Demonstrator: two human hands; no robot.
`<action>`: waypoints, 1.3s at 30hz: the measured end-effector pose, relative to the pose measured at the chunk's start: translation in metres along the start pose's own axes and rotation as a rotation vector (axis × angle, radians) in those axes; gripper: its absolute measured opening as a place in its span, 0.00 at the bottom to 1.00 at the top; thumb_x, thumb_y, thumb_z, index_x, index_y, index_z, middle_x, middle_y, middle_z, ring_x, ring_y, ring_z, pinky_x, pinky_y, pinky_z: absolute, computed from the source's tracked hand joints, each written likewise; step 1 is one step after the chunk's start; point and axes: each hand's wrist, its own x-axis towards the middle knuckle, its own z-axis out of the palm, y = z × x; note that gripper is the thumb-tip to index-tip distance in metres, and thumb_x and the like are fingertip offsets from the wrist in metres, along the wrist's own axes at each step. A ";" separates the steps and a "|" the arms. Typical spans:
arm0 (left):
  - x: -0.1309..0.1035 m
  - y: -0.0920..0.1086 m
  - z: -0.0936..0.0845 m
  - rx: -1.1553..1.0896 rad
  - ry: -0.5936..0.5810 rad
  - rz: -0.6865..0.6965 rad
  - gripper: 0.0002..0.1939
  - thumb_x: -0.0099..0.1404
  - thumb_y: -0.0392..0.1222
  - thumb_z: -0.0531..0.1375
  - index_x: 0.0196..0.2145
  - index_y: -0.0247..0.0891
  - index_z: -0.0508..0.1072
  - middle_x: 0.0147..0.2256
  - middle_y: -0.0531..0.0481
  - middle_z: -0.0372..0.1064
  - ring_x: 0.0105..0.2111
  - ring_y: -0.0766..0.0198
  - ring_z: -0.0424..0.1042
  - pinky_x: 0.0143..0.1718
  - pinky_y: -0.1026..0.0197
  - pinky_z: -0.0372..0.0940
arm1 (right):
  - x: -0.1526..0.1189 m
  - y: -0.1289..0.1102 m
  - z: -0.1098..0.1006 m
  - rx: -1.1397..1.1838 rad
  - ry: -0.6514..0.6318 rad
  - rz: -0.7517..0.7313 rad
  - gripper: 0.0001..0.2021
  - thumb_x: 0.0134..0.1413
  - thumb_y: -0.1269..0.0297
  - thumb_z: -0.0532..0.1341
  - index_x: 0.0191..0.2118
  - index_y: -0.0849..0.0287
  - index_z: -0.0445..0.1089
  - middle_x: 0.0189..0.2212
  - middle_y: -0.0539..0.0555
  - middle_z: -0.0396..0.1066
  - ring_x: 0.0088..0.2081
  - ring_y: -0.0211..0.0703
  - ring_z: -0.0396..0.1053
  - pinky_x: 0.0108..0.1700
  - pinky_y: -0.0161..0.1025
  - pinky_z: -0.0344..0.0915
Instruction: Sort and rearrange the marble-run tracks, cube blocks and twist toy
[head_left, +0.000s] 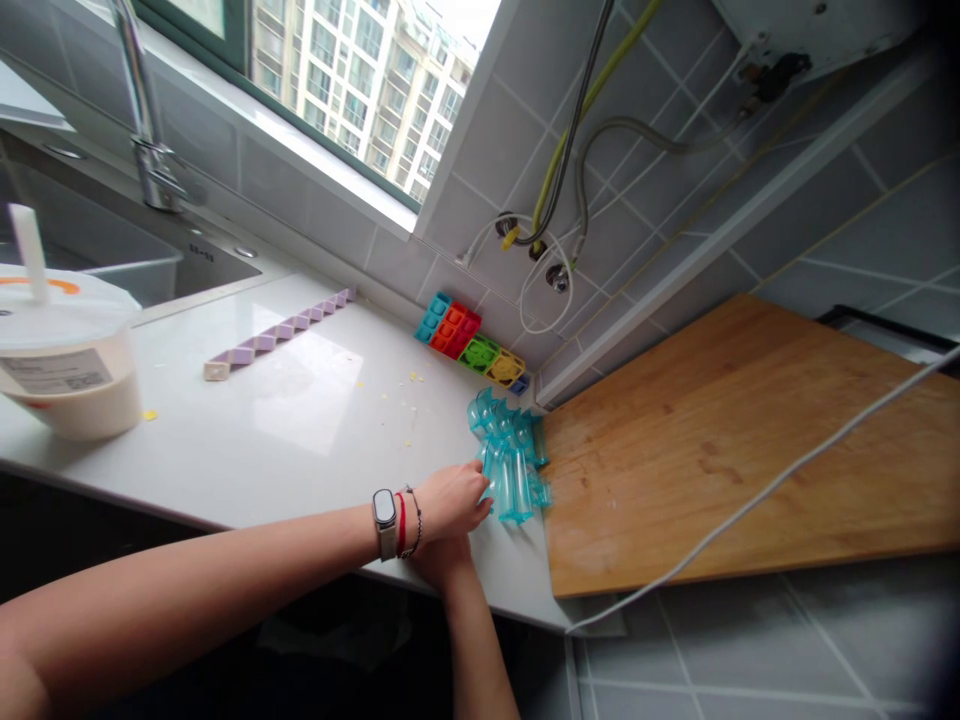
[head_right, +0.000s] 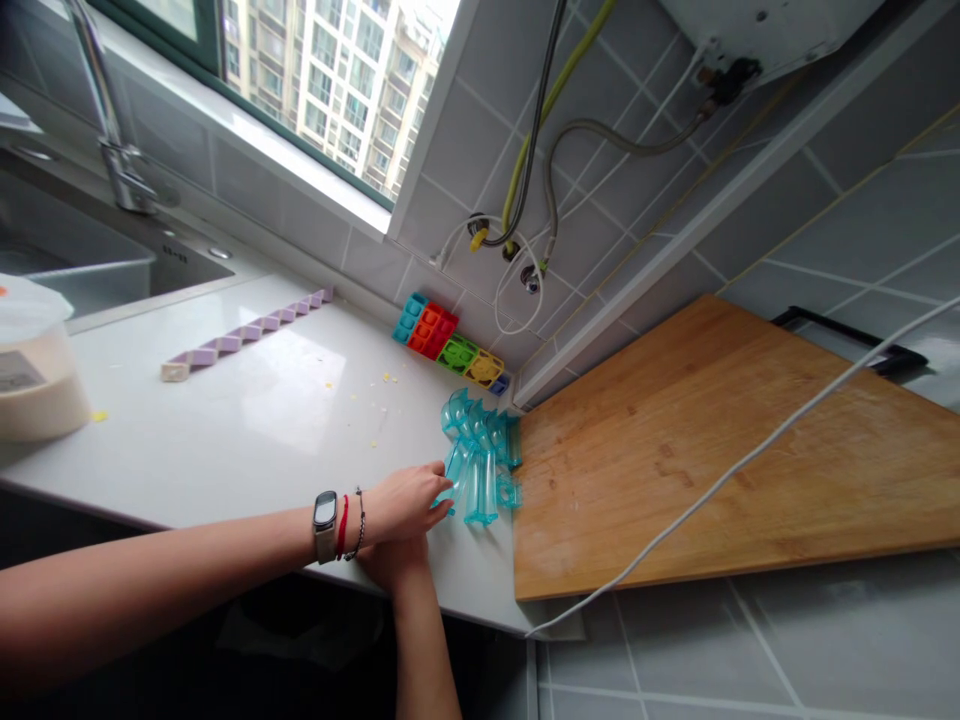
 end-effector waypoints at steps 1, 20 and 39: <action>0.000 0.000 -0.001 0.007 -0.012 0.003 0.13 0.71 0.45 0.58 0.39 0.35 0.79 0.39 0.41 0.72 0.34 0.56 0.76 0.38 0.57 0.70 | -0.001 -0.001 -0.001 -0.006 -0.018 0.004 0.32 0.57 0.63 0.64 0.67 0.57 0.65 0.64 0.60 0.67 0.68 0.70 0.58 0.70 0.57 0.55; -0.001 -0.083 -0.065 0.200 0.194 -0.101 0.21 0.75 0.54 0.52 0.56 0.42 0.74 0.50 0.44 0.76 0.50 0.53 0.74 0.49 0.57 0.67 | 0.006 -0.029 -0.042 0.272 0.112 -0.048 0.13 0.65 0.59 0.58 0.47 0.55 0.79 0.26 0.51 0.75 0.31 0.45 0.73 0.40 0.38 0.65; -0.038 -0.255 -0.156 0.359 0.394 -0.835 0.22 0.72 0.35 0.53 0.61 0.27 0.66 0.56 0.28 0.64 0.54 0.42 0.63 0.51 0.40 0.59 | 0.006 -0.031 -0.043 0.325 0.193 -0.028 0.10 0.64 0.62 0.60 0.42 0.53 0.80 0.25 0.48 0.73 0.29 0.40 0.71 0.38 0.34 0.61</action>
